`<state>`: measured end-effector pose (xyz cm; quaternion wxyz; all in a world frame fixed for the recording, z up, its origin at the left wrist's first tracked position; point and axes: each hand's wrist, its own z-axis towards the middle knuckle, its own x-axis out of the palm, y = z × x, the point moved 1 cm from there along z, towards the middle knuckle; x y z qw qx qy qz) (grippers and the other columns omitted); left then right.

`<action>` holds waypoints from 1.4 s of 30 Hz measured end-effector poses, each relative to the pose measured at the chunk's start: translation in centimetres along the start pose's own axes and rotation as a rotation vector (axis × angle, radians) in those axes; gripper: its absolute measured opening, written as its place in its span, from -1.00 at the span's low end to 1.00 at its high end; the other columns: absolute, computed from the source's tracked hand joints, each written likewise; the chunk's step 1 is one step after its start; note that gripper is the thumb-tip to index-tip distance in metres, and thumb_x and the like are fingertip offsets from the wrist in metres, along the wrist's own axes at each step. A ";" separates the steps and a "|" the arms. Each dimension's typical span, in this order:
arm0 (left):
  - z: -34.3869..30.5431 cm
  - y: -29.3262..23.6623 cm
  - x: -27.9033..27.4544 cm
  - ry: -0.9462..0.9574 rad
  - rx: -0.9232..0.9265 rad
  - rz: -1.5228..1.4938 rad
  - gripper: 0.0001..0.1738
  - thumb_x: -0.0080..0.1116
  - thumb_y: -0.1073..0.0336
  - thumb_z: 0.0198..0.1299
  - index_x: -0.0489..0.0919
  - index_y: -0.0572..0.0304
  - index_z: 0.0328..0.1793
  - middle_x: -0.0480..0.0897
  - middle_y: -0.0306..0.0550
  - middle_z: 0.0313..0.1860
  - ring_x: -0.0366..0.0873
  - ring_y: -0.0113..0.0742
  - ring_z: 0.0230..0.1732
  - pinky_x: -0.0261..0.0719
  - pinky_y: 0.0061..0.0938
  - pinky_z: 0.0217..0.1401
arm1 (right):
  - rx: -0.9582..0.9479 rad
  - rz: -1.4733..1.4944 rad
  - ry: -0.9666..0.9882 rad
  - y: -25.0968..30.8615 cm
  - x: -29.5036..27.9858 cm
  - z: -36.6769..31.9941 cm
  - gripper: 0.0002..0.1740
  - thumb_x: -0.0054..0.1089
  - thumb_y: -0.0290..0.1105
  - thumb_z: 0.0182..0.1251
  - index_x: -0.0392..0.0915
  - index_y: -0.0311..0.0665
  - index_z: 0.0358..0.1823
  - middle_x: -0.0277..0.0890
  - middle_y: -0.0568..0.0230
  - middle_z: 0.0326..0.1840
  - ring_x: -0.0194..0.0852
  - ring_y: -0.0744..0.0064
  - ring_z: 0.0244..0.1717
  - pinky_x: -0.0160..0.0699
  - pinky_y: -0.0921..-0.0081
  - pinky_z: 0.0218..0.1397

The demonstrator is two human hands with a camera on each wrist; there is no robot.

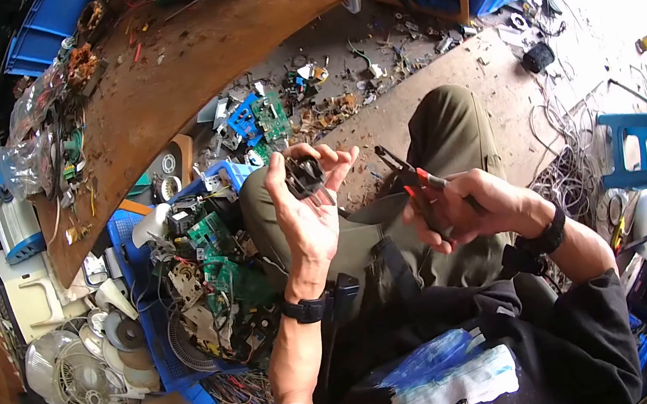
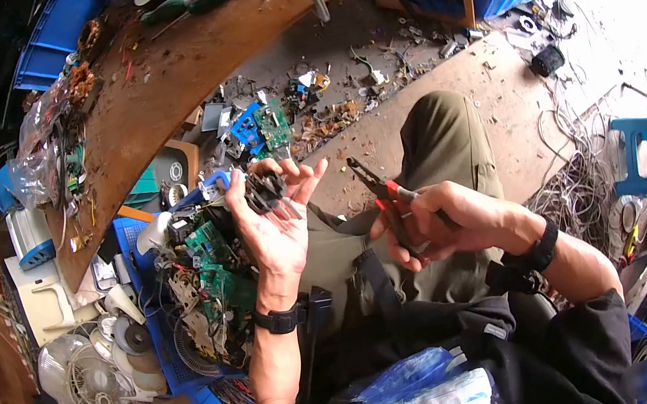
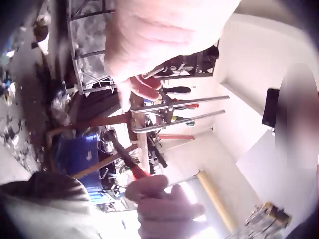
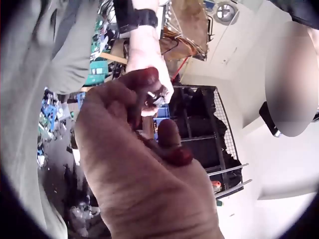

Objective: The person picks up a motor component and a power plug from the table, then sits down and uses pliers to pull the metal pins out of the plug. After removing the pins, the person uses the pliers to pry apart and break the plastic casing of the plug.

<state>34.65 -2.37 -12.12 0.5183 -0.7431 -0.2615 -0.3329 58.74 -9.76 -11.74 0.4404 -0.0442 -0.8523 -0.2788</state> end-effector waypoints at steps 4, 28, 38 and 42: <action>0.1 -0.1 0.0 -0.033 -0.152 -0.106 -0.49 0.08 -0.15 0.45 0.50 0.21 0.02 0.64 0.16 0.03 0.62 0.27 0.26 0.46 0.27 0.50 | 0.035 -0.014 0.088 0.5 0.9 0.1 -0.43 -0.27 -0.46 0.26 0.36 -0.48 0.30 0.63 -0.22 -0.05 0.69 0.18 -0.09 0.55 0.56 -0.38; -0.7 -0.7 1.1 0.304 0.359 0.776 -0.62 -0.26 0.08 0.52 0.39 0.30 -0.02 0.66 0.27 -0.13 0.70 0.09 -0.11 0.44 0.21 0.46 | -0.015 -0.683 0.080 1.9 4.6 -0.4 -0.51 -0.02 -0.43 0.29 0.42 -0.38 0.26 0.50 0.35 -0.24 0.44 0.52 -0.18 0.47 0.52 0.00; -0.6 -0.9 0.6 0.379 0.400 0.757 -0.75 -0.15 0.21 0.53 0.43 0.26 -0.02 0.69 0.13 -0.15 0.72 -0.11 -0.07 0.43 0.13 0.49 | -0.008 -0.641 0.093 2.2 4.5 -0.1 -0.57 -0.03 -0.41 0.31 0.44 -0.41 0.19 0.43 0.38 -0.31 0.40 0.53 -0.25 0.47 0.51 -0.08; -0.4 -0.8 0.2 0.401 0.416 0.758 -0.77 -0.12 0.22 0.52 0.43 0.26 -0.02 0.67 0.10 -0.16 0.72 -0.12 -0.07 0.43 0.14 0.49 | -0.001 -0.641 0.069 2.0 4.0 0.2 -0.65 -0.01 -0.42 0.30 0.47 -0.37 0.08 0.42 0.39 -0.34 0.39 0.54 -0.30 0.45 0.55 -0.12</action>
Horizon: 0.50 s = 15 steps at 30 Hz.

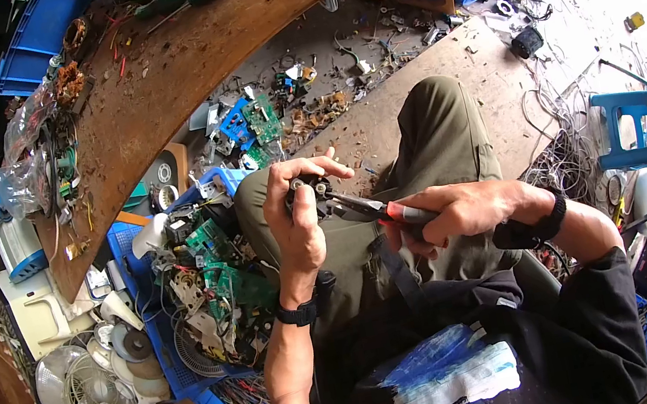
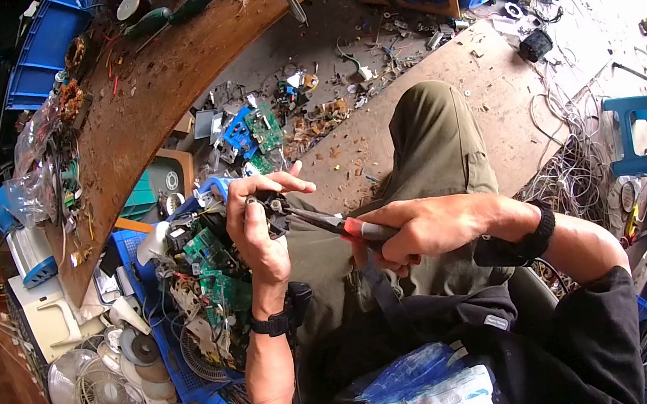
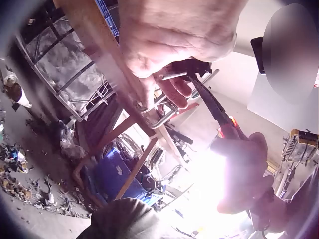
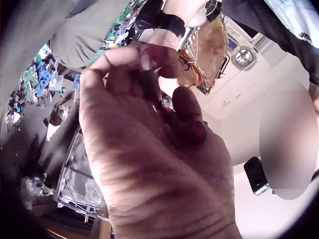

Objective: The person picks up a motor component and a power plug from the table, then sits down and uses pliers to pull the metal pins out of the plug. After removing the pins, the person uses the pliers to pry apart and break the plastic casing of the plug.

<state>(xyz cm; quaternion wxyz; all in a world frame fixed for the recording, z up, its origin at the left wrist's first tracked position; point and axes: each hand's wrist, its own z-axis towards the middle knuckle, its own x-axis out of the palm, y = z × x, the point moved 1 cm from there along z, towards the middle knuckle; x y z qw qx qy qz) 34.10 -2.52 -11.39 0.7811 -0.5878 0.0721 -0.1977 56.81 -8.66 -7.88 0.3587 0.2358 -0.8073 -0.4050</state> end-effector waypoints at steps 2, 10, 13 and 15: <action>-0.1 0.0 0.0 0.016 0.026 -0.002 -0.78 -0.10 0.24 0.52 0.43 0.27 -0.01 0.66 0.09 -0.18 0.73 -0.13 -0.10 0.44 0.15 0.47 | 0.061 0.111 0.019 -0.6 -0.1 0.4 -0.77 0.03 -0.42 0.28 0.46 -0.30 -0.06 0.40 0.41 -0.37 0.37 0.56 -0.36 0.39 0.58 -0.20; -0.4 -0.3 0.6 -0.011 -0.115 -0.021 -0.75 -0.20 0.37 0.54 0.48 0.36 -0.12 0.75 0.22 -0.17 0.76 -0.08 -0.09 0.66 -0.15 0.24 | 0.190 0.059 -0.117 -0.1 0.8 0.8 -0.87 0.07 -0.38 0.24 0.41 -0.26 -0.25 0.29 0.43 -0.46 0.24 0.53 -0.46 0.30 0.45 -0.32; -0.5 0.2 0.7 -0.043 -0.151 0.012 -0.68 -0.23 0.36 0.56 0.51 0.40 -0.16 0.75 0.24 -0.16 0.76 -0.07 -0.07 0.70 -0.21 0.16 | -0.057 -0.319 -0.189 -2.6 0.1 1.8 -0.81 0.06 -0.34 0.28 0.41 -0.33 -0.24 0.37 0.21 -0.50 0.33 0.28 -0.52 0.37 0.25 -0.34; -0.6 0.8 0.9 -0.056 -0.163 0.027 -0.65 -0.23 0.33 0.58 0.51 0.42 -0.18 0.75 0.24 -0.16 0.76 -0.07 -0.05 0.71 -0.22 0.14 | -0.030 -0.582 -0.380 -1.9 0.2 1.8 -0.78 0.08 -0.34 0.28 0.45 -0.38 -0.22 0.53 -0.10 -0.45 0.54 -0.09 -0.41 0.45 0.07 -0.24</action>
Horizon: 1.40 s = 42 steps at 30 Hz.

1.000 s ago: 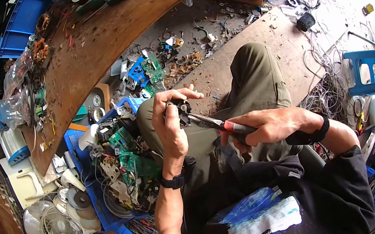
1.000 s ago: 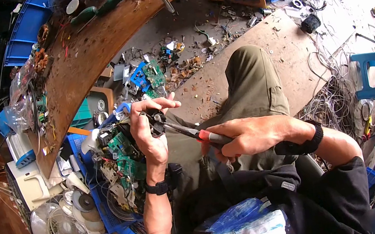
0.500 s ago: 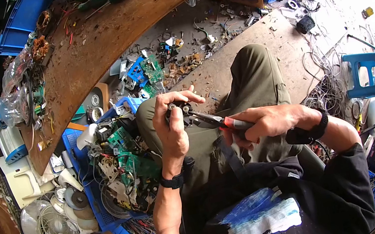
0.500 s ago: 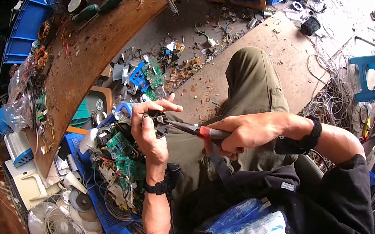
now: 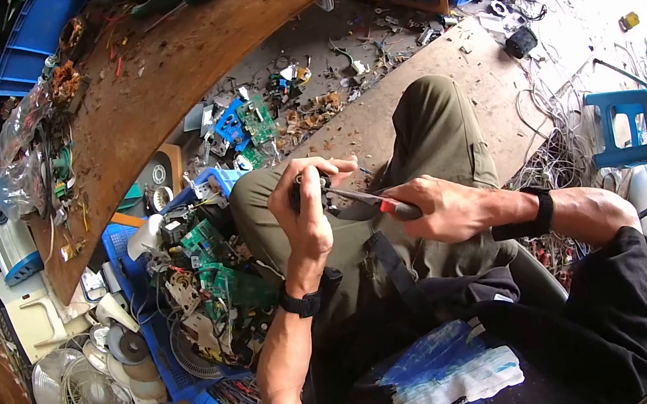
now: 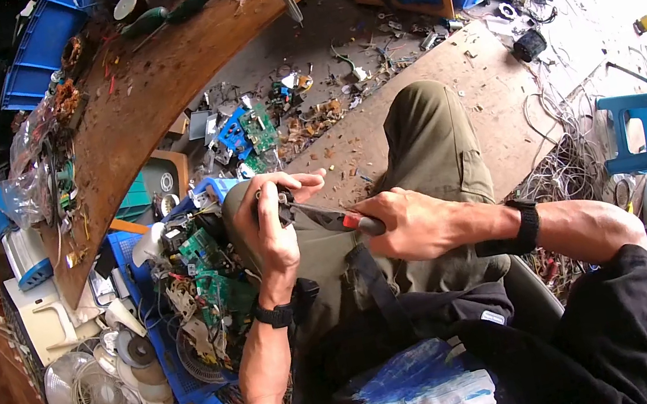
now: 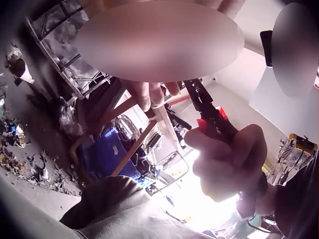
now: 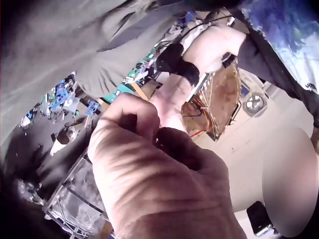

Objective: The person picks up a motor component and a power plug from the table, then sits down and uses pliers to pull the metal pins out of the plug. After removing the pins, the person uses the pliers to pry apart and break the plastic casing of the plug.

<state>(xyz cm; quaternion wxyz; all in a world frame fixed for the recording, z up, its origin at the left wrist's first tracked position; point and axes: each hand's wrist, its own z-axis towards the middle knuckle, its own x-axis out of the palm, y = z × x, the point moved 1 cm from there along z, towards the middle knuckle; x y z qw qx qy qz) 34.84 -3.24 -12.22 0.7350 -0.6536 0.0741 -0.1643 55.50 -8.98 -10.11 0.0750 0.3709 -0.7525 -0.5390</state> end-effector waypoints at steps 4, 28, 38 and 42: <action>0.6 1.2 0.4 -0.097 -0.074 -0.116 -0.58 -0.20 0.23 0.63 0.54 0.43 -0.17 0.75 0.20 -0.13 0.75 -0.09 0.01 0.77 -0.19 0.06 | -0.068 -0.214 -0.201 -0.9 0.0 1.0 -0.81 0.12 -0.38 0.36 0.45 -0.40 -0.23 0.51 -0.26 -0.45 0.52 -0.36 -0.31 0.45 -0.05 -0.25; 2.9 6.2 -3.1 -0.005 0.228 0.731 -0.68 -0.04 0.12 0.45 0.52 0.17 -0.29 0.45 -0.02 -0.67 0.53 0.10 -0.56 0.49 -0.16 -0.41 | 0.081 0.021 -0.011 -2.7 -1.7 2.1 -0.72 0.06 -0.36 0.21 0.39 -0.45 -0.17 0.32 0.09 -0.51 0.25 0.37 -0.43 0.35 0.21 -0.27; 2.8 10.0 -1.1 -0.192 -0.049 0.401 -0.30 -0.26 -0.19 0.62 0.26 0.16 -0.53 0.28 -0.28 -0.75 0.45 -0.44 -0.72 0.45 -0.44 -0.64 | 0.074 -0.327 -0.330 -4.1 -1.0 4.1 -0.79 0.12 -0.34 0.38 0.54 -0.39 -0.25 0.56 -0.28 -0.44 0.58 -0.37 -0.29 0.49 -0.15 -0.23; 2.7 10.9 -0.4 -0.271 -0.265 0.214 -0.27 -0.25 -0.23 0.61 0.24 0.13 -0.58 0.27 -0.29 -0.76 0.46 -0.43 -0.74 0.47 -0.43 -0.63 | 0.110 -0.478 -0.346 -4.2 -1.6 4.2 -0.79 0.13 -0.35 0.31 0.58 -0.35 -0.19 0.59 -0.24 -0.45 0.63 -0.32 -0.33 0.56 -0.10 -0.26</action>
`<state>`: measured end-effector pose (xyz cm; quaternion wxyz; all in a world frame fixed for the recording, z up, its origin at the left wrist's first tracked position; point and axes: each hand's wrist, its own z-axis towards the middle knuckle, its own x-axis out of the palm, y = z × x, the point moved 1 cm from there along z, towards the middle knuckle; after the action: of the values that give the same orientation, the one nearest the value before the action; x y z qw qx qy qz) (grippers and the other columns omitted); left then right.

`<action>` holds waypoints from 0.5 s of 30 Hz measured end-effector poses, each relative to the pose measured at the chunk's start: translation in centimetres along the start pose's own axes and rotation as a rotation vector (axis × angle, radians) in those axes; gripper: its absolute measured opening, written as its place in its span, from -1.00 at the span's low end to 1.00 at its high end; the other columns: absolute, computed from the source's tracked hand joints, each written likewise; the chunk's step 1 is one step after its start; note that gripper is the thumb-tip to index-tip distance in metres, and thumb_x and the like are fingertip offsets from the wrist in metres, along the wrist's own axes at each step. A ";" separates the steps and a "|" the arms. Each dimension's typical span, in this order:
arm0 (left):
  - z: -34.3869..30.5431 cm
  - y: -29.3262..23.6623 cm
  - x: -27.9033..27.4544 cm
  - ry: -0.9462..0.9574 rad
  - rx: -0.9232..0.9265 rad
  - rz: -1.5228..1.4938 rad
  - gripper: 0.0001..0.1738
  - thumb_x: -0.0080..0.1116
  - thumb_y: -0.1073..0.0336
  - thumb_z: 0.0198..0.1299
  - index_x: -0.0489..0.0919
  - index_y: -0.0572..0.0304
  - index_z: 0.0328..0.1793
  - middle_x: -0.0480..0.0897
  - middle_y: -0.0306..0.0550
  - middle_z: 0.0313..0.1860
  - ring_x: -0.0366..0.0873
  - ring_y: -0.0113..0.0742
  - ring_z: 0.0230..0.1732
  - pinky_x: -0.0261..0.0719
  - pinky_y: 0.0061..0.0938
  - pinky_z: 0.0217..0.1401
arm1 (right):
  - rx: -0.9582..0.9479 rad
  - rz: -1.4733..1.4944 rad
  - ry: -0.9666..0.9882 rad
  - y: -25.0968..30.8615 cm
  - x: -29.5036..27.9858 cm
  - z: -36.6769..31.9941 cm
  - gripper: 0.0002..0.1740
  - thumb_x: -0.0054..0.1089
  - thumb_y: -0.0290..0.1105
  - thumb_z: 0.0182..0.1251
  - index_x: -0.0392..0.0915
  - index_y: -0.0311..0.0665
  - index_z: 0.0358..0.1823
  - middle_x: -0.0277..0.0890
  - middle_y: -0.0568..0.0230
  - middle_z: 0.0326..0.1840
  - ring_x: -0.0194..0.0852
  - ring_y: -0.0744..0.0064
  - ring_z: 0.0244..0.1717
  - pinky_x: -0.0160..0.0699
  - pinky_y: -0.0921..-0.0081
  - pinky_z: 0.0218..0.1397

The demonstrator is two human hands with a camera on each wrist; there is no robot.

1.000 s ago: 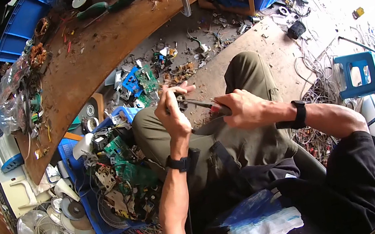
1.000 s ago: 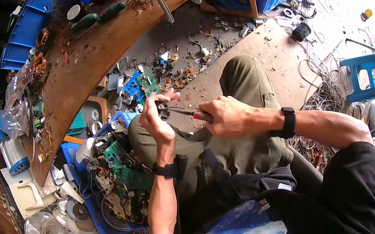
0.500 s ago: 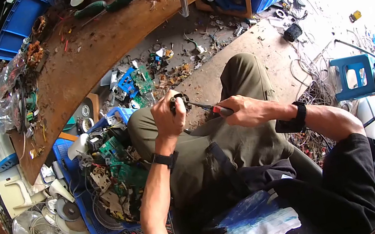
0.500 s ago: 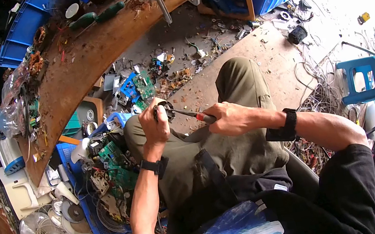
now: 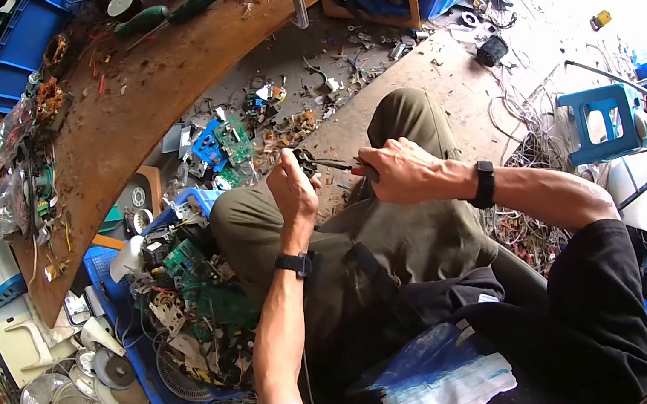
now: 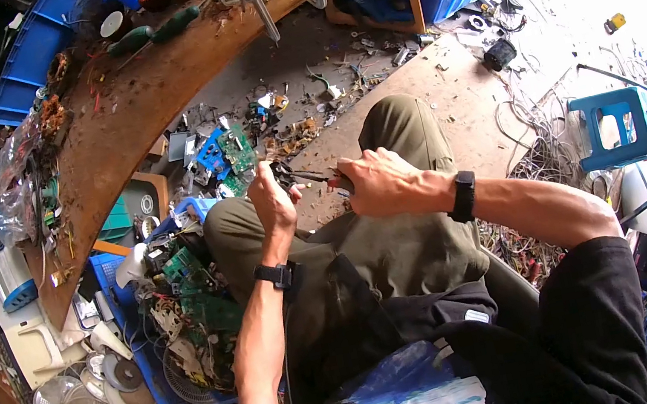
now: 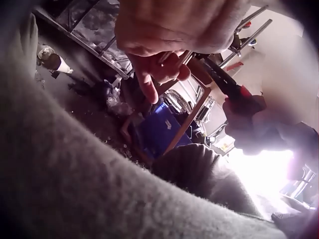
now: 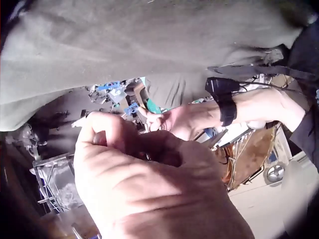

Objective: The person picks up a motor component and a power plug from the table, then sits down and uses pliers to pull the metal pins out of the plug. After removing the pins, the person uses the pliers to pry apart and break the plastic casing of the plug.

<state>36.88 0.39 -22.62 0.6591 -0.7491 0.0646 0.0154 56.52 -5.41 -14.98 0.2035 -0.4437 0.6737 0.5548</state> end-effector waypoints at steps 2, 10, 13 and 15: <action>0.8 0.7 0.0 0.034 0.031 0.069 -0.44 -0.37 -0.03 0.66 0.38 0.23 -0.30 0.49 -0.09 -0.68 0.63 -0.31 -0.70 0.48 -0.46 -0.71 | 0.031 -0.049 0.031 0.0 -0.7 0.6 -0.73 0.14 -0.35 0.23 0.63 -0.32 -0.12 0.64 -0.23 -0.42 0.68 -0.27 -0.31 0.65 -0.04 -0.22; 2.2 0.0 0.3 -0.032 -0.056 0.094 -0.20 -0.37 -0.17 0.61 0.31 0.23 -0.65 0.35 -0.16 -0.83 0.57 -0.25 -0.75 0.54 -0.33 -0.60 | -0.046 -0.204 -0.018 -1.5 -0.2 2.7 -0.68 0.15 -0.37 0.18 0.54 -0.28 -0.03 0.67 -0.17 -0.28 0.69 -0.23 -0.23 0.64 -0.02 -0.19; 2.4 -0.2 0.3 -0.047 -0.065 0.067 -0.17 -0.41 -0.17 0.61 0.35 0.24 -0.69 0.41 -0.08 -0.86 0.56 -0.21 -0.77 0.54 -0.33 -0.61 | -0.100 -0.223 -0.061 -1.3 -0.5 3.0 -0.69 0.17 -0.38 0.20 0.54 -0.34 -0.04 0.67 -0.19 -0.33 0.71 -0.20 -0.26 0.63 -0.01 -0.22; 2.6 0.1 0.4 -0.044 -0.081 0.051 -0.16 -0.42 -0.17 0.61 0.36 0.24 -0.70 0.43 -0.06 -0.87 0.55 -0.20 -0.79 0.53 -0.34 -0.62 | -0.109 -0.272 -0.051 -1.5 -0.6 3.4 -0.70 0.17 -0.39 0.21 0.55 -0.35 -0.05 0.67 -0.16 -0.35 0.71 -0.20 -0.29 0.63 -0.01 -0.24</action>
<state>37.44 2.90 -23.09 0.6288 -0.7729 0.0681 0.0513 57.33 -2.02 -16.43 0.2693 -0.5269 0.5708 0.5693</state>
